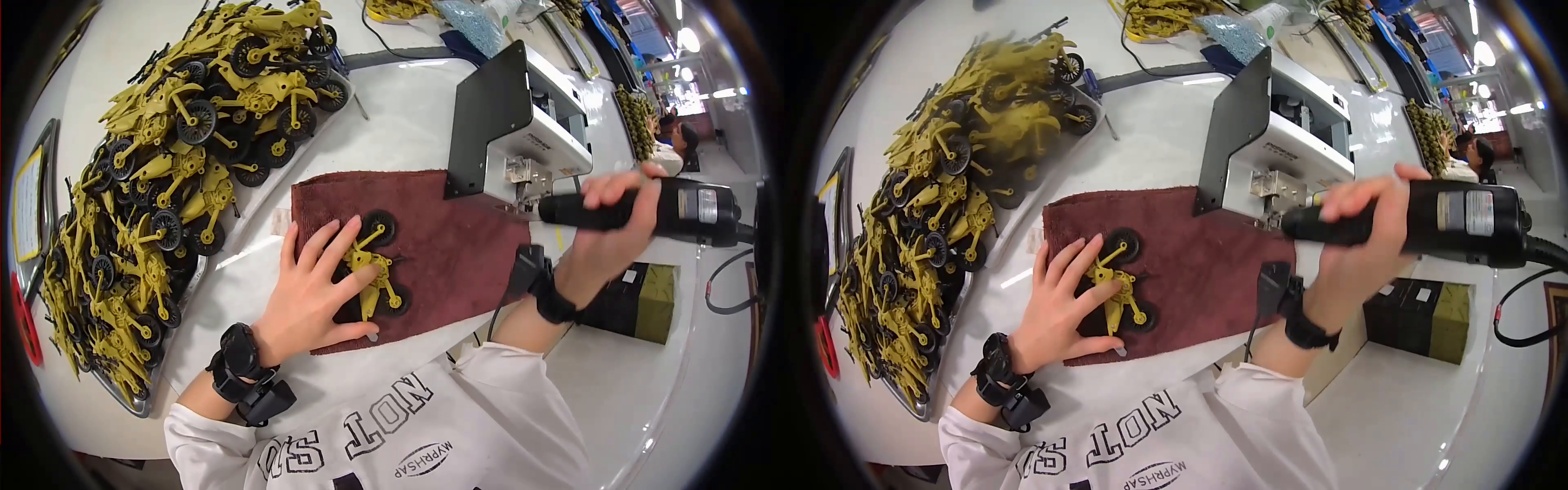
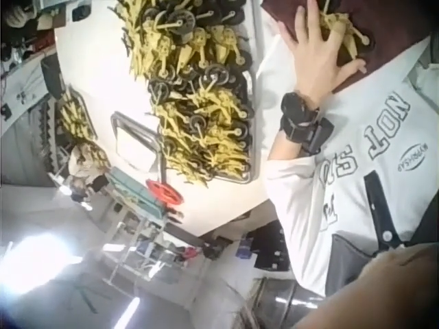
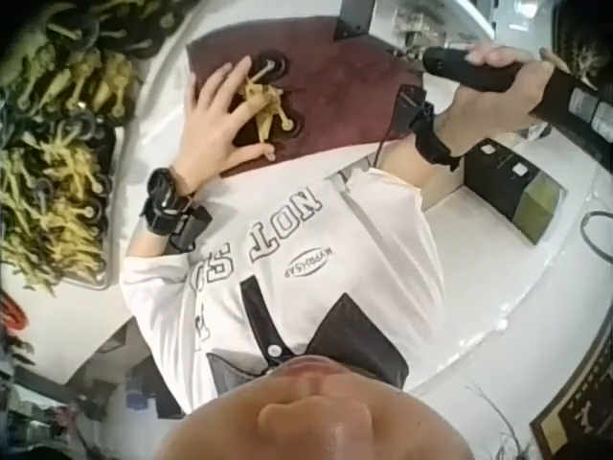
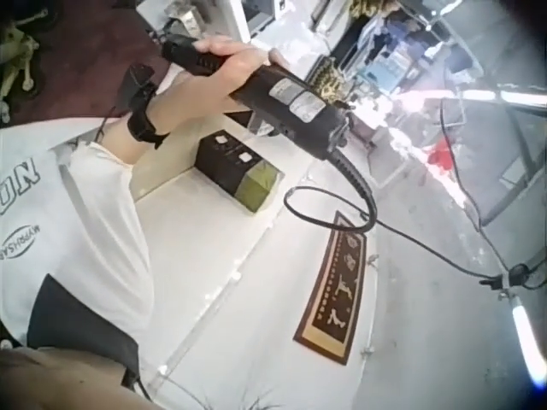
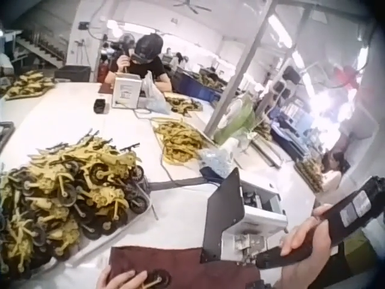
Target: The person is using an electric screwdriver to assemble small yellow toy motorcycles on a workbench.
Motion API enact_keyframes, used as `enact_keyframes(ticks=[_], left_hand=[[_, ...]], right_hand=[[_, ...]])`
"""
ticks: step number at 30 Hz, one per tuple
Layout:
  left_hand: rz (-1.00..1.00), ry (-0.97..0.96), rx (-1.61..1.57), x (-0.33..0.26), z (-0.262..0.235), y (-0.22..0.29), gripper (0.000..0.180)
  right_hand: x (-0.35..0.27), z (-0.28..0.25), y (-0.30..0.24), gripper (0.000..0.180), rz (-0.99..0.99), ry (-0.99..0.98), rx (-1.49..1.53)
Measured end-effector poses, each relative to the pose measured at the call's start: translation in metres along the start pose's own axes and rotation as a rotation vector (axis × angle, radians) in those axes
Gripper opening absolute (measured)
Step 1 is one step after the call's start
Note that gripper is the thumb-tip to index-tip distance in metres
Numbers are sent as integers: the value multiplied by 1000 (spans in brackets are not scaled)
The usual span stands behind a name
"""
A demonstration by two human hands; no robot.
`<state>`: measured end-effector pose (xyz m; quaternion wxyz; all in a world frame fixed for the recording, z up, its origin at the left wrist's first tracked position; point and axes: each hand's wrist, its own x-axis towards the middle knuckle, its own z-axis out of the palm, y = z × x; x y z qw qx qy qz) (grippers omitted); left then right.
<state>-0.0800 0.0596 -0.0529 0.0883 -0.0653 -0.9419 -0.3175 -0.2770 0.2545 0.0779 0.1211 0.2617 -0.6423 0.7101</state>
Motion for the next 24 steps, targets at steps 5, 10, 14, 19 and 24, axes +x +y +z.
enact_keyframes(ticks=[5, 10, 14, 19, 24], left_hand=[[22, -9, -5, 0, 2, -3, 57], [38, 13, -14, 0, 0, -1, 53], [38, 34, -35, -4, 3, -4, 48], [44, 4, -98, -6, -1, -5, 55], [47, 25, -110, -5, -1, -4, 54]], right_hand=[[-55, 24, -9, 57, -8, -322, 488], [-75, 68, 0, 59, -65, -422, 478], [-77, 81, 6, 60, 0, -495, 473], [-79, 90, 6, 59, 2, -520, 392], [-82, 93, 7, 60, 92, -519, 459]])
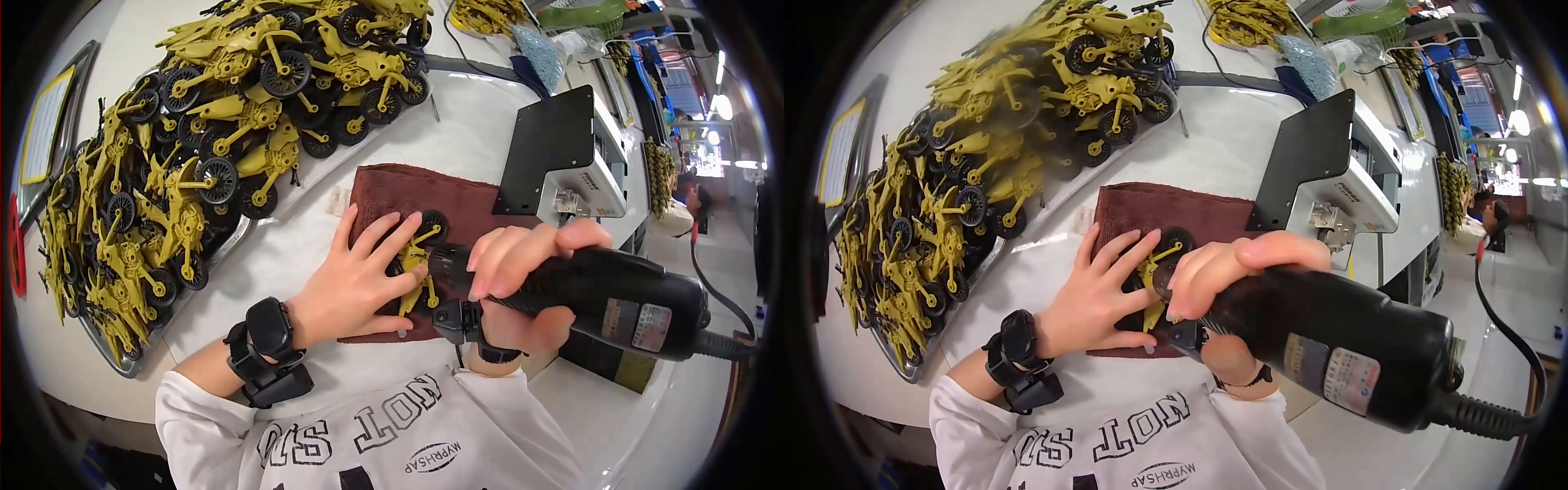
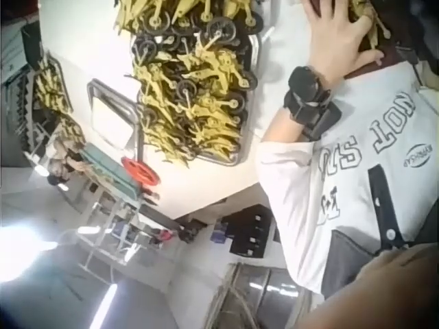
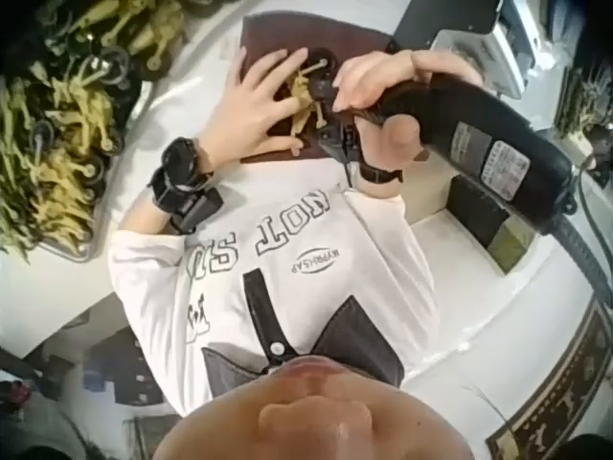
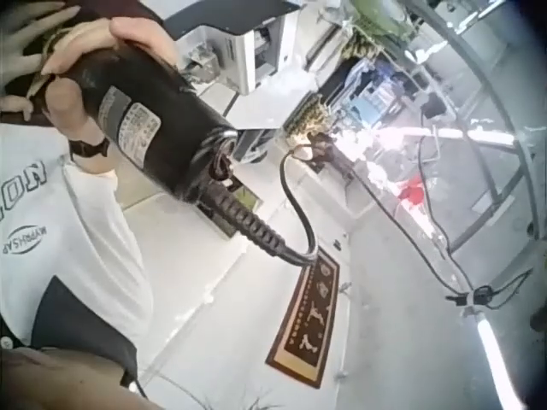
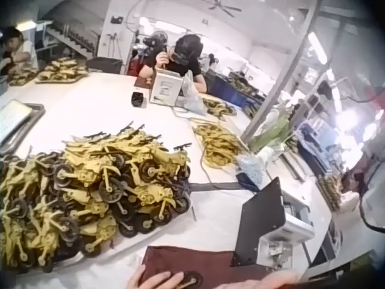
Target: The person is using an electric screwdriver to assemble small yellow toy motorcycles on a workbench.
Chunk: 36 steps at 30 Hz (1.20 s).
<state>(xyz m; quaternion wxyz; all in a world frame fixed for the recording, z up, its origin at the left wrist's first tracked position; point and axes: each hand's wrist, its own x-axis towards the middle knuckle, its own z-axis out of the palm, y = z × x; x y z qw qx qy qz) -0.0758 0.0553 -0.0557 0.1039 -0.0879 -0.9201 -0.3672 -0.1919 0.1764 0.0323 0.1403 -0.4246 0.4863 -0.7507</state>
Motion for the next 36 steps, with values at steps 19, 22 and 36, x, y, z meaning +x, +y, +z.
enact_keyframes(ticks=[19, 22, 36], left_hand=[[32, 29, 45, -1, 7, -3, 46], [26, 12, 105, -1, 9, -5, 49], [18, -1, 113, 4, 5, 3, 59]], right_hand=[[13, -10, 22, 46, 44, -408, -18], [15, -12, 10, 51, 97, -443, -98], [35, -129, -64, 33, -251, 589, -445]])
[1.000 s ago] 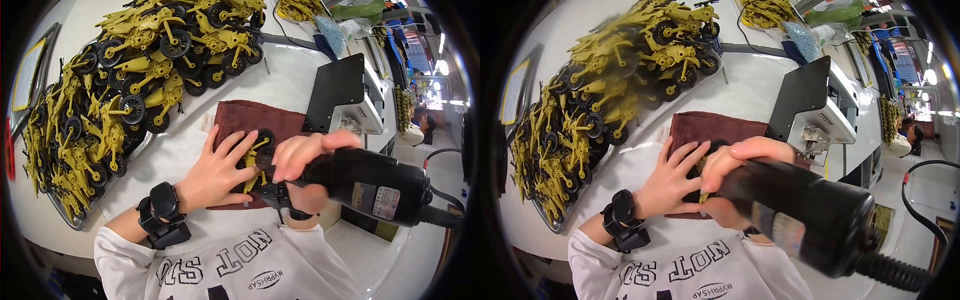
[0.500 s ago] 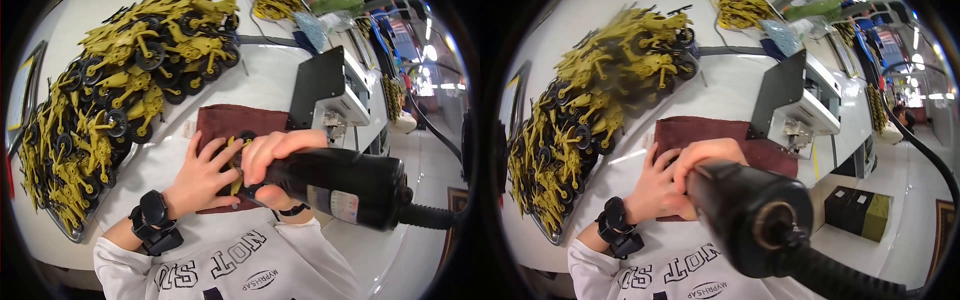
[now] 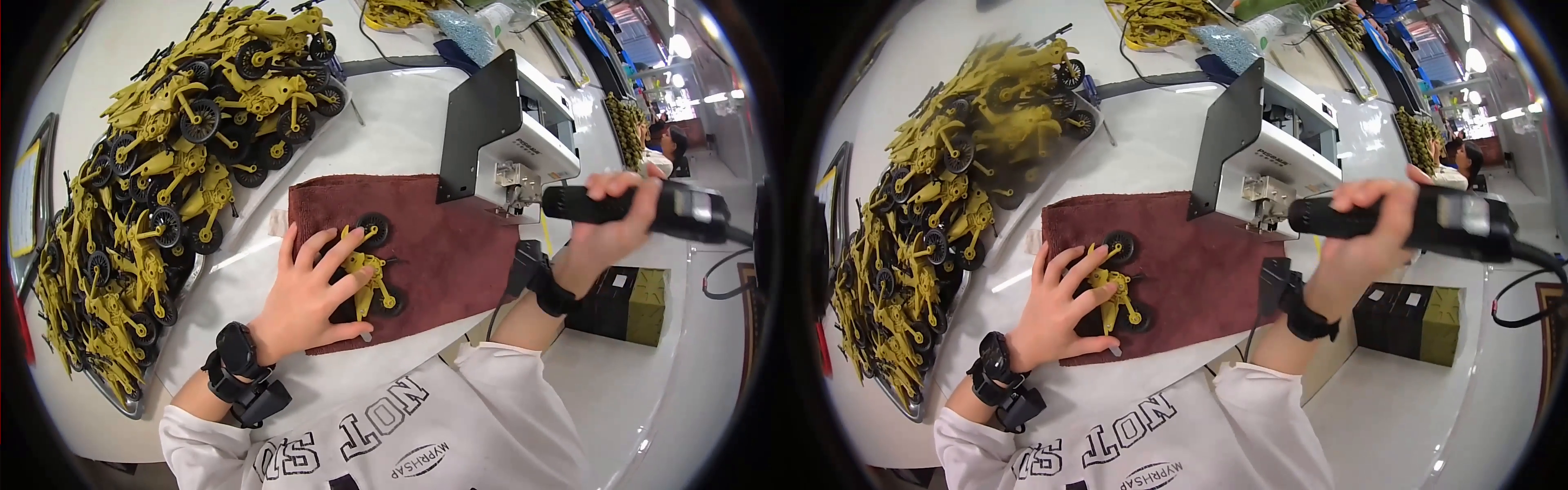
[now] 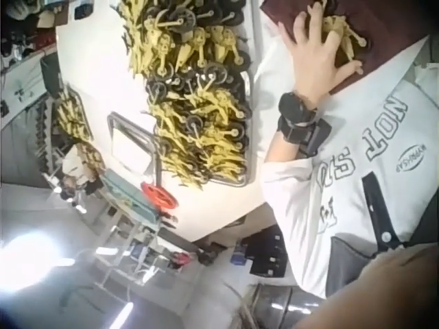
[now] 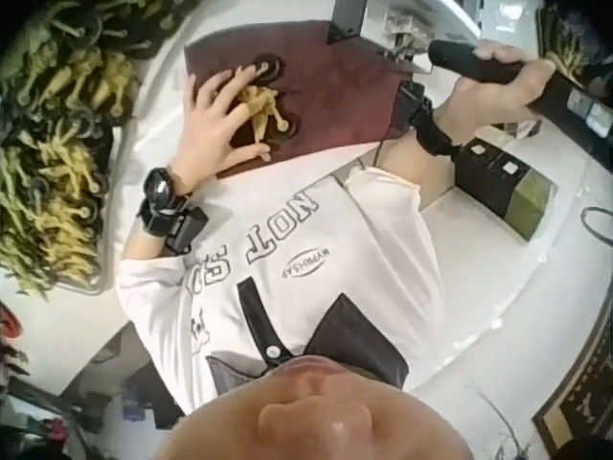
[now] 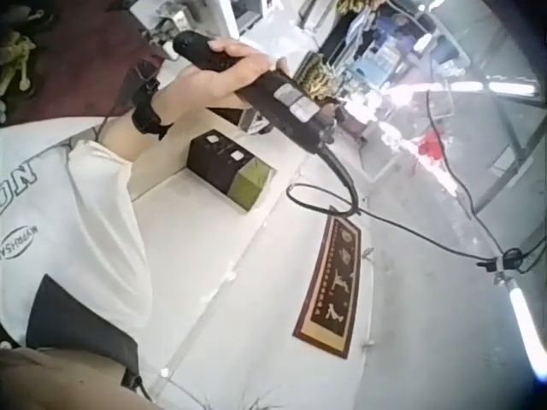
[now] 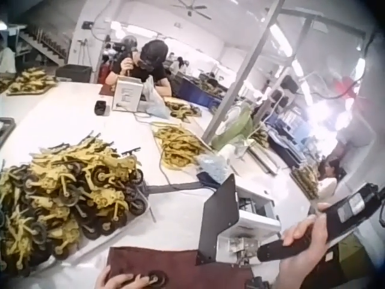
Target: The person is using an electric screwdriver to assemble small yellow toy motorcycles on a workbench.
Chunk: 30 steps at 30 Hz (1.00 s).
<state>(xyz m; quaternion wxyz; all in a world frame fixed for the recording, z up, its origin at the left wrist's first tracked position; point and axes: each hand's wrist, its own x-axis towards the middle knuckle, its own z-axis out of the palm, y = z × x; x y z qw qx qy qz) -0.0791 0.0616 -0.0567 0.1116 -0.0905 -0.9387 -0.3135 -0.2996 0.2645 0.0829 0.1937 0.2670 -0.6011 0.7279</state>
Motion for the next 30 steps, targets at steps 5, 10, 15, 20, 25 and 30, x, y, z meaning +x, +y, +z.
enact_keyframes(ticks=[5, 10, 15, 20, 25, 30], left_hand=[[-1, -7, -8, 1, 0, -2, 61], [-10, -2, -14, 0, -2, -2, 60], [3, -1, -50, 2, -1, -1, 61], [-25, -14, -51, -4, -2, -4, 61], [-9, -10, -58, -6, -1, -6, 62], [-20, 6, -93, -6, -2, -6, 59]], right_hand=[[-22, 7, -13, 31, 117, -151, 36], [-54, 20, -34, 48, 146, -252, 298], [-70, 55, -25, 48, 226, -264, 506], [-85, 80, -2, 48, 215, -480, 438], [-90, 93, 3, 61, 204, -496, 459], [-88, 100, 5, 59, 261, -497, 414]])
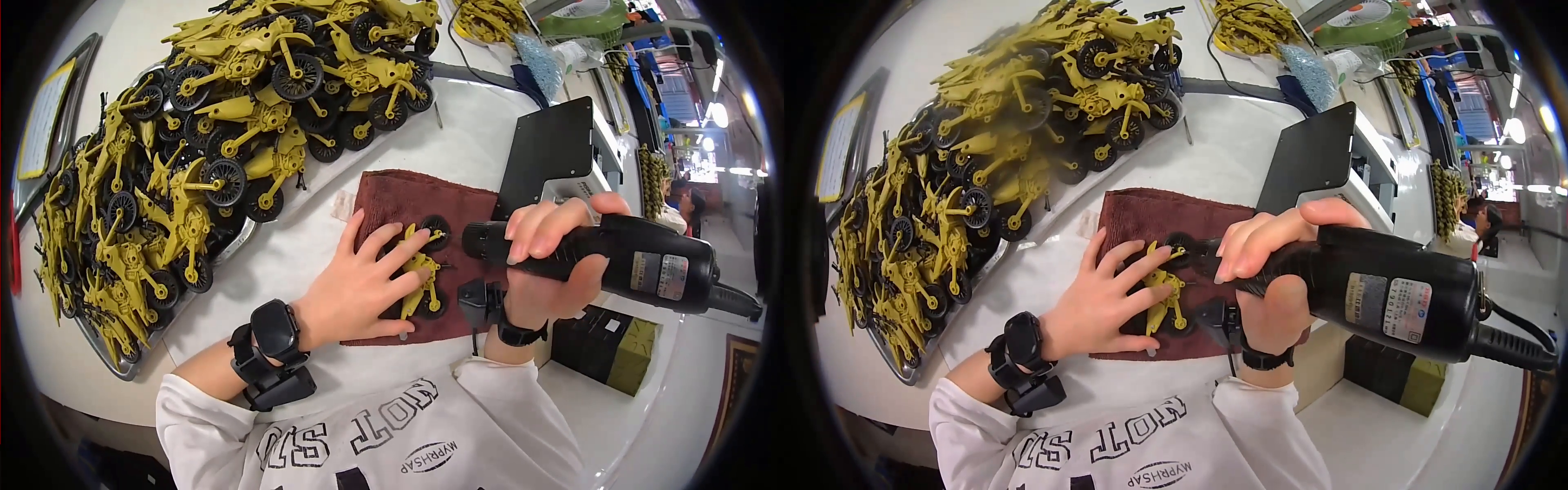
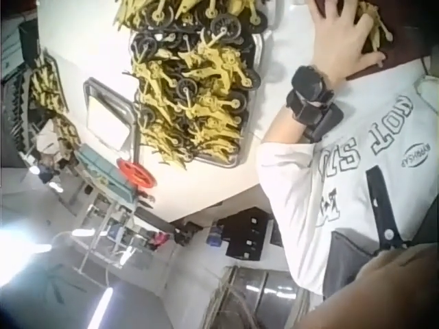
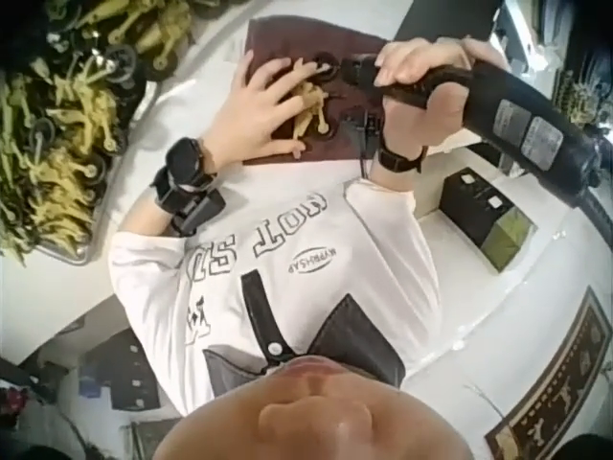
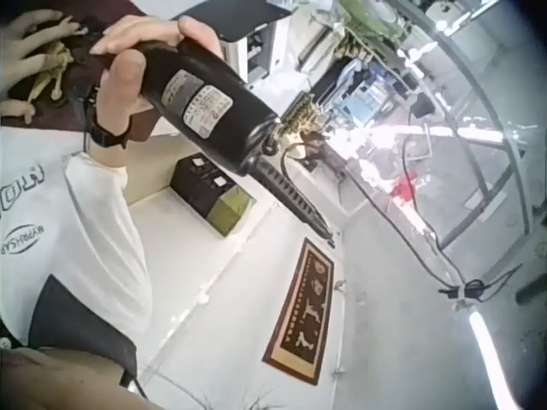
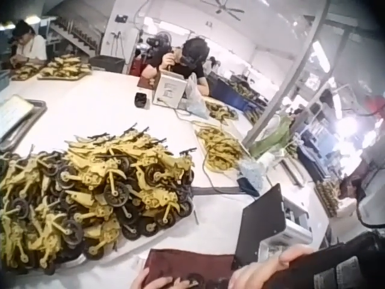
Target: The person is using an electric screwdriver to assemble small yellow toy motorcycles on a workbench.
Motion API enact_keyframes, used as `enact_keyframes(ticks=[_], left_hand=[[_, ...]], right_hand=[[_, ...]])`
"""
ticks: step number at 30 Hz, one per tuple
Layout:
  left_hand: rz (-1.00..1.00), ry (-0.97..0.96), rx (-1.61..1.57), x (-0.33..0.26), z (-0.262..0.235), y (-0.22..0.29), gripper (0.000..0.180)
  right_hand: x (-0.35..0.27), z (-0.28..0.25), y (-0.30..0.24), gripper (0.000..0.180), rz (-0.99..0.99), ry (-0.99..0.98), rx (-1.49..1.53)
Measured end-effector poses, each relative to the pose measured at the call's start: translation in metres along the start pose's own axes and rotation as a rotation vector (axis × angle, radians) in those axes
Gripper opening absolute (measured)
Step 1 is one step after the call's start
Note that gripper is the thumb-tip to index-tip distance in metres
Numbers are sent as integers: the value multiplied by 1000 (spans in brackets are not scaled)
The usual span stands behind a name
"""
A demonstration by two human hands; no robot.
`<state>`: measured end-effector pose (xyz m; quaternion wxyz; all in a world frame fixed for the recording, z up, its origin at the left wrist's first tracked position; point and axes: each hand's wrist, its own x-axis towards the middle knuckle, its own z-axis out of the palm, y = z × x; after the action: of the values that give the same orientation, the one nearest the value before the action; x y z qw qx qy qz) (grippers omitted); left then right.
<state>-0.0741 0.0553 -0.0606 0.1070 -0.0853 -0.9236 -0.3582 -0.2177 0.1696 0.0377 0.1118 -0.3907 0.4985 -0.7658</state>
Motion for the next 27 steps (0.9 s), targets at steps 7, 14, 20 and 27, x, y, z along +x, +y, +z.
enact_keyframes(ticks=[7, 14, 20, 27], left_hand=[[-15, -12, 3, 4, 0, 0, 58], [-20, -15, -10, 3, -1, 0, 60], [1, 16, 5, 3, 2, 0, 59], [42, 46, -4, 10, 14, 10, 55]], right_hand=[[0, -6, 19, 48, 16, -8, -55], [3, -6, 26, 40, -10, -94, 28], [-4, 3, 16, 33, 99, 24, -86], [-45, -18, -27, 46, -292, 232, -108]])
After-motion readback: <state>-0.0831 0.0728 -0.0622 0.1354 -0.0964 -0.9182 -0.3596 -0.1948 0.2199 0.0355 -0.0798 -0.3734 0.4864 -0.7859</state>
